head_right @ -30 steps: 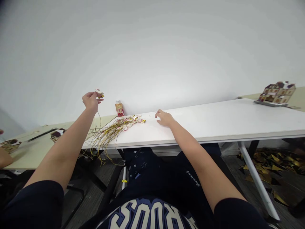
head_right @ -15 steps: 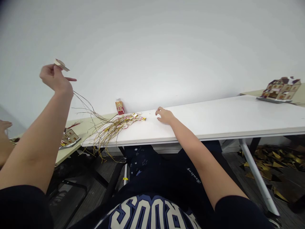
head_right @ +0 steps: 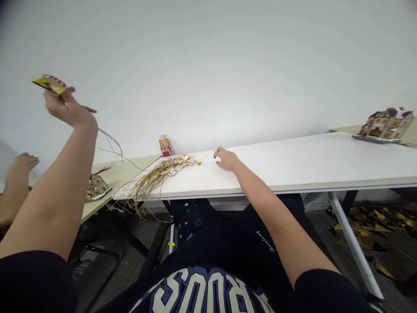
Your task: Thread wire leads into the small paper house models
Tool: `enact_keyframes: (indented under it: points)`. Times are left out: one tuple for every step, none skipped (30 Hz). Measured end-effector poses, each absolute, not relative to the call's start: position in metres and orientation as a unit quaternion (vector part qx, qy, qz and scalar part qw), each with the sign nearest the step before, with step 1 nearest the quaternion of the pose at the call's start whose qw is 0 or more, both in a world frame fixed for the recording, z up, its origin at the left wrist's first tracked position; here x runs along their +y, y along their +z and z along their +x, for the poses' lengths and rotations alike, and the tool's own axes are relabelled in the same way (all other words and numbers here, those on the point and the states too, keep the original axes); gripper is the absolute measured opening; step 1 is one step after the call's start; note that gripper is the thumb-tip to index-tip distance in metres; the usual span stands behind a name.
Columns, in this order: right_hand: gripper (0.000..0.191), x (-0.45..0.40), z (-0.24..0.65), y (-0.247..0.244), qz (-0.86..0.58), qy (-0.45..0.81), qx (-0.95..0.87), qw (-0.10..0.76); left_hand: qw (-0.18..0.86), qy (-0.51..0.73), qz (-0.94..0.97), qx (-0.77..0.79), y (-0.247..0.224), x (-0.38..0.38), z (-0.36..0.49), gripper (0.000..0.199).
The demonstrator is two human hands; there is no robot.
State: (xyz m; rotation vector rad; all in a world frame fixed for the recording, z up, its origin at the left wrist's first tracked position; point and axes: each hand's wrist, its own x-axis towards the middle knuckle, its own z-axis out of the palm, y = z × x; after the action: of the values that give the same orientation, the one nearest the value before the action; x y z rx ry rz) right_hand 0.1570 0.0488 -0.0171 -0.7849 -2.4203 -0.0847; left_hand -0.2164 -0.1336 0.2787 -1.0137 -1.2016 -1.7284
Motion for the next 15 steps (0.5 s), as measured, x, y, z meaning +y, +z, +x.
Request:
enact_keyframes:
  points:
    - [0.026, 0.049, 0.157, -0.017, -0.296, -0.031, -0.909, 0.293, 0.39, -0.665, -0.412, -0.486, 0.274, -0.132, -0.216, 0.024]
    - [0.025, 0.049, 0.157, -0.017, -0.297, -0.031, -0.909, 0.292, 0.392, -0.649, -0.423, -0.495, 0.267, -0.13, -0.215, 0.026]
    - [0.025, 0.049, 0.157, -0.017, -0.298, -0.03, -0.909, 0.289, 0.398, -0.635, -0.434, -0.501, 0.261, -0.128, -0.214, 0.028]
    - [0.025, 0.049, 0.157, -0.017, -0.299, -0.03, -0.91, 0.287, 0.405, -0.62, -0.445, -0.503, 0.253, -0.125, -0.214, 0.03]
    - [0.025, 0.049, 0.156, -0.017, -0.299, -0.03, -0.91, 0.285, 0.411, -0.606, -0.455, -0.506, 0.246, -0.121, -0.214, 0.031]
    - [0.026, 0.048, 0.156, -0.016, -0.299, -0.03, -0.911, 0.284, 0.415, -0.594, -0.465, -0.51, 0.238, -0.117, -0.214, 0.03]
    - [0.026, 0.048, 0.156, -0.016, -0.299, -0.03, -0.911, 0.284, 0.416, -0.581, -0.473, -0.515, 0.23, -0.113, -0.213, 0.029]
    - [0.026, 0.048, 0.156, -0.015, -0.3, -0.03, -0.911, 0.283, 0.411, -0.57, -0.481, -0.524, 0.221, -0.109, -0.213, 0.028]
    - [0.026, 0.047, 0.156, -0.015, -0.301, -0.03, -0.91, 0.282, 0.402, -0.56, -0.486, -0.536, 0.213, -0.104, -0.212, 0.027]
    - [0.026, 0.047, 0.156, -0.014, -0.302, -0.029, -0.91, 0.282, 0.393, -0.55, -0.488, -0.552, 0.204, -0.099, -0.21, 0.027]
    - [0.026, 0.046, 0.157, -0.014, -0.302, -0.028, -0.911, 0.281, 0.383, -0.541, -0.489, -0.566, 0.194, -0.094, -0.209, 0.027]
    - [0.025, 0.046, 0.157, -0.014, -0.302, -0.028, -0.91, 0.281, 0.372, -0.535, -0.489, -0.58, 0.185, -0.09, -0.208, 0.027]
    - [0.025, 0.046, 0.157, -0.014, -0.301, -0.026, -0.91, 0.282, 0.359, -0.528, -0.49, -0.593, 0.176, -0.085, -0.207, 0.027]
    - [0.025, 0.046, 0.157, -0.014, -0.3, -0.025, -0.91, 0.284, 0.343, -0.522, -0.492, -0.606, 0.167, -0.08, -0.207, 0.028]
    - [0.025, 0.046, 0.157, -0.014, -0.298, -0.023, -0.91, 0.286, 0.319, -0.512, -0.496, -0.624, 0.158, -0.076, -0.207, 0.028]
